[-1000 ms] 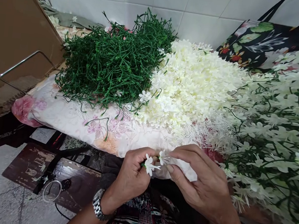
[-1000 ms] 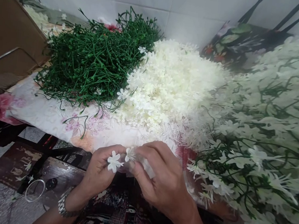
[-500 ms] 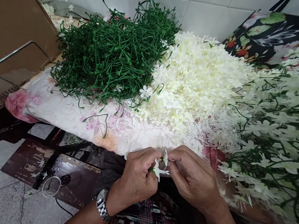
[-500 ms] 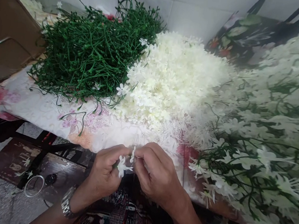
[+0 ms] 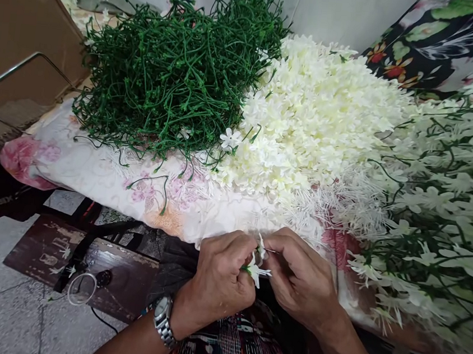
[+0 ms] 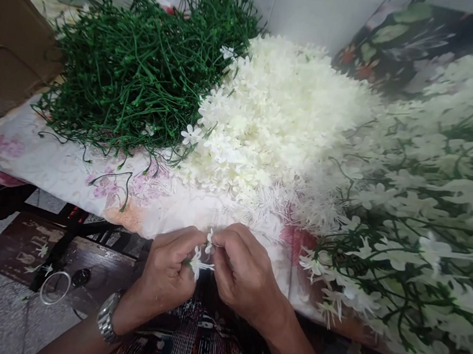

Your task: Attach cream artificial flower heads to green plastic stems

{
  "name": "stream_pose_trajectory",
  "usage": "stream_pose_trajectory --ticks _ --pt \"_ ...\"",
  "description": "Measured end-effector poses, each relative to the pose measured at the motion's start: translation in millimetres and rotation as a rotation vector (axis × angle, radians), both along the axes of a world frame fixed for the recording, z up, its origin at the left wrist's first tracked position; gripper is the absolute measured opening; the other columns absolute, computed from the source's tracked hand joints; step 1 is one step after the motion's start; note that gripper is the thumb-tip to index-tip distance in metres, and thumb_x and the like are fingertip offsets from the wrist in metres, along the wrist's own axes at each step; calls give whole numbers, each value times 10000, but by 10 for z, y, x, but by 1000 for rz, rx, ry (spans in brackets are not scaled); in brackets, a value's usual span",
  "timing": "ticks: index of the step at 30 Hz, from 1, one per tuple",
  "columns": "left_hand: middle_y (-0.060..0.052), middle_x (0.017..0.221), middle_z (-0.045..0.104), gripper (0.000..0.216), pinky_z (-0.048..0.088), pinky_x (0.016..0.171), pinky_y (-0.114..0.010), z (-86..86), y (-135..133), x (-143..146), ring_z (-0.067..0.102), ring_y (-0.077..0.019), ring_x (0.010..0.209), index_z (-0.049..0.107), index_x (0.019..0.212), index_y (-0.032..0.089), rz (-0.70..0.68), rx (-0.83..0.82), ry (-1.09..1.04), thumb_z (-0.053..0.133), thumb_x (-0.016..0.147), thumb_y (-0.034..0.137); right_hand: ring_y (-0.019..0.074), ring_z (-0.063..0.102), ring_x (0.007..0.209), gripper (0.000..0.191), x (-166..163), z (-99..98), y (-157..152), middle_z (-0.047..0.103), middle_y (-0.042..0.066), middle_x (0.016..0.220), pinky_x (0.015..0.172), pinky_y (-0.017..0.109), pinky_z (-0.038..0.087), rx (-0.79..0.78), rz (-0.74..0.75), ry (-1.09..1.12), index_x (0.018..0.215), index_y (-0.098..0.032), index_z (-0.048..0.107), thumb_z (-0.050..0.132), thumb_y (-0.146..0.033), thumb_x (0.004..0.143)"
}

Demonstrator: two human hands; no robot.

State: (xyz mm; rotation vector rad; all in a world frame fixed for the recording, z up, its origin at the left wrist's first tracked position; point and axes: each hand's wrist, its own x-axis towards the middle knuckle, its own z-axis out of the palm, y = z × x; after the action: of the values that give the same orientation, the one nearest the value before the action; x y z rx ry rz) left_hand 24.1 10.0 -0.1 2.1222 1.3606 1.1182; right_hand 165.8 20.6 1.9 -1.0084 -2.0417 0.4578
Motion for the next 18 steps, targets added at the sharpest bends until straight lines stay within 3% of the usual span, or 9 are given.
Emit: stream_pose_trajectory --ticks 6,9,12,15,18 --pt "24 517 400 255 282 462 -222 13 1 -7 344 -106 489 504 617 161 -8 -103 -67 342 483 16 109 516 635 137 11 -19 -12 529 21 693 567 224 454 -13 2 17 858 -155 505 446 -35 829" --pt "24 534 456 207 314 485 -202 73 25 -71 391 -93 506 529 629 157 -71 -374 -277 374 595 25 115 540 695 117 55 40 -12 554 27 744 616 233 464 -33 -3 27 886 -160 523 486 -62 834" --pt "42 480 441 139 299 457 -185 168 68 -152 367 -70 459 505 556 159 -67 -655 -569 464 688 146 131 548 783 156 117 154 1 571 46 839 692 257 469 -2 -42 19 962 -153 533 541 -92 818" --pt "58 395 425 163 222 393 -185 258 99 -197 297 -46 369 539 541 151 -18 -876 -761 543 670 252 138 543 834 258 153 276 15 559 59 915 721 261 474 56 -30 31 1051 -150 518 553 -85 804" --pt "50 353 436 176 163 358 -193 308 97 -190 288 -39 322 573 527 141 -4 -1026 -822 592 620 289 155 542 920 334 136 359 20 552 72 980 771 274 481 91 64 12 1117 -155 503 548 -65 798"
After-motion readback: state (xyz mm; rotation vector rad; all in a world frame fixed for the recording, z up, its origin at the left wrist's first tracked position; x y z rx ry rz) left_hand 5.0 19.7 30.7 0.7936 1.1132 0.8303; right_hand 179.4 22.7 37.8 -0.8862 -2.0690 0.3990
